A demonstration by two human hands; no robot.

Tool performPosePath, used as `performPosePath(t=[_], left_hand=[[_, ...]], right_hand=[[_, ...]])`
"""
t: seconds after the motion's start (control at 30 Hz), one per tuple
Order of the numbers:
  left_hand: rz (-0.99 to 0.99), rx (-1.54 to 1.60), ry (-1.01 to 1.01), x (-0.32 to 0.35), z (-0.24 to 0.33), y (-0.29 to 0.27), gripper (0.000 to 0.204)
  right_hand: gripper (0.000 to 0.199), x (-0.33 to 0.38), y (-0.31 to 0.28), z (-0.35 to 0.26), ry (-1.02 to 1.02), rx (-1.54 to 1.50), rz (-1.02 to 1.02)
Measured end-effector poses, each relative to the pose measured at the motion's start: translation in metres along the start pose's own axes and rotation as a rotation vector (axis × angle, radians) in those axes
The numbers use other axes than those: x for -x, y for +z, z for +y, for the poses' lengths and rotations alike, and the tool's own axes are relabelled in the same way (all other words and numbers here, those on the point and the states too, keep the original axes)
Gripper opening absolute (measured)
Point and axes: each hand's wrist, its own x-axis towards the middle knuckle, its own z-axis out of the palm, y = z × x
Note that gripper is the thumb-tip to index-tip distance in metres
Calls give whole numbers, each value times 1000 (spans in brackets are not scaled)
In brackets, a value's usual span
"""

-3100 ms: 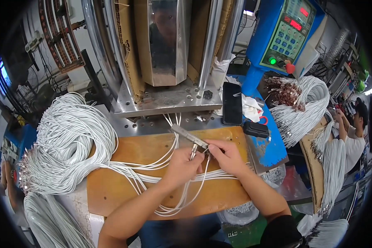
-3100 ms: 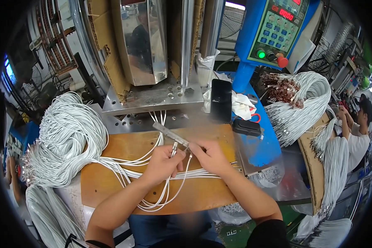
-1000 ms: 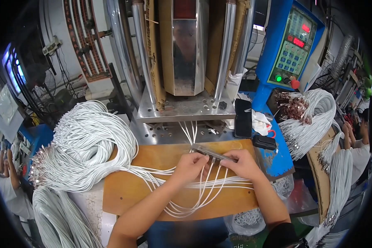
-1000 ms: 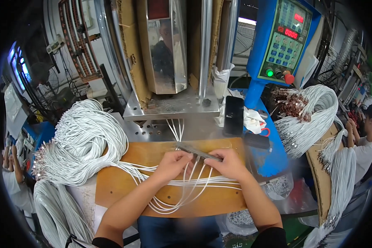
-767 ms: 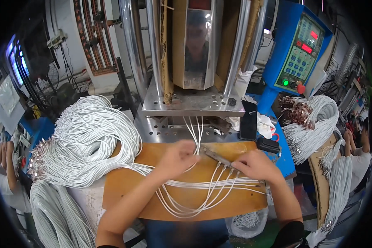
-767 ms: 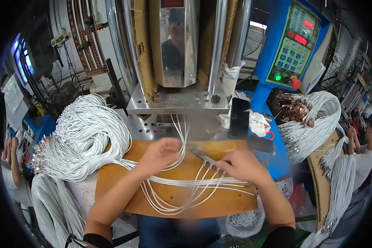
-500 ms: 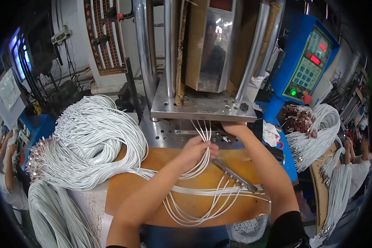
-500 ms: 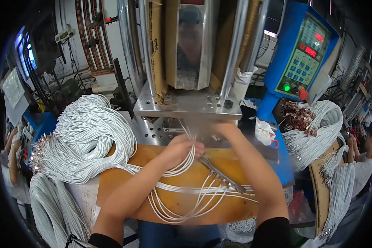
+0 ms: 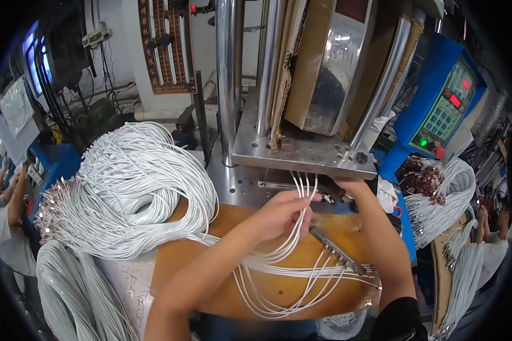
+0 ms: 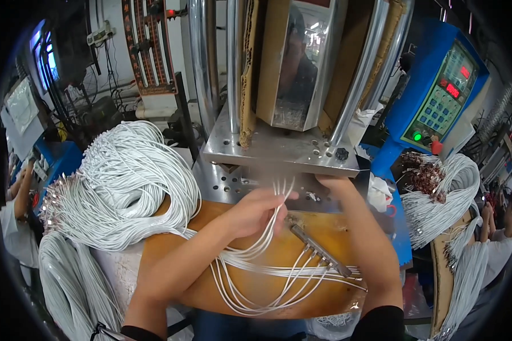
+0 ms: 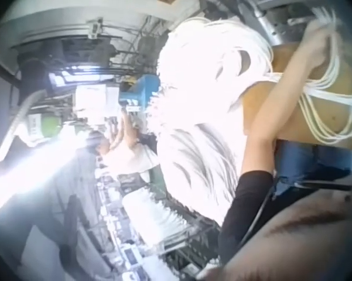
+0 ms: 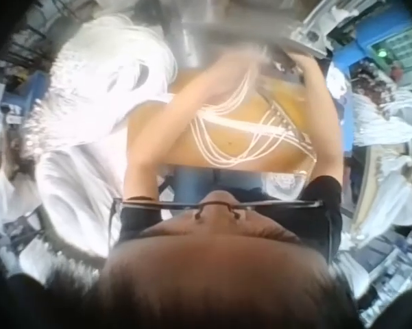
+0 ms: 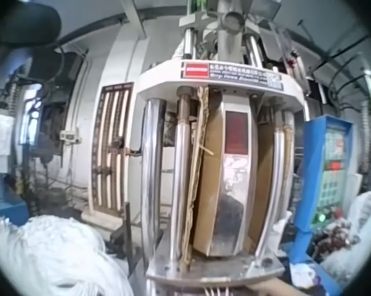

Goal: The person separates and trims bundles of white wires with pliers, then feeds the individual wires into a machine for processing.

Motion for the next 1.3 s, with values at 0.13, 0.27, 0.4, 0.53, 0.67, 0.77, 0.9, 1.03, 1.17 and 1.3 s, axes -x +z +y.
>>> performPosePath(t=[0.13, 0.27, 0.4, 0.53, 0.67, 0.77, 0.9, 1.03, 1.17, 1.3], left_hand=[[-105, -174, -162, 38, -12, 22, 31], [-178, -630, -275, 71, -10, 46, 29], [20, -862, 66, 174, 71, 9, 32], [1117, -961, 402, 207, 147, -25, 40], [1148, -1081, 132, 189, 128, -15, 40], [822, -1193, 160, 145, 85, 9, 34], [365, -1333, 169, 87, 18, 25, 38], [139, -1438, 688, 31, -20, 68, 43], [151, -1535, 438, 14, -51, 70, 37], [93, -1649, 380, 11, -39, 55, 31]], right_hand=[[31, 61, -41, -95, 126, -253, -171], [33, 81, -51, -97, 98, -33, -244], [40, 92, -67, -92, 115, 81, -297], [42, 111, -65, -89, -154, 302, -177], [40, 139, -85, -92, -187, 305, -120], [37, 161, -122, -110, -46, 312, -418], [32, 189, -147, -117, 139, 333, -886], [25, 170, -117, -103, -6, 229, -514], [23, 118, -93, -88, -203, 127, -234], [25, 54, -46, -56, -343, -54, -19]])
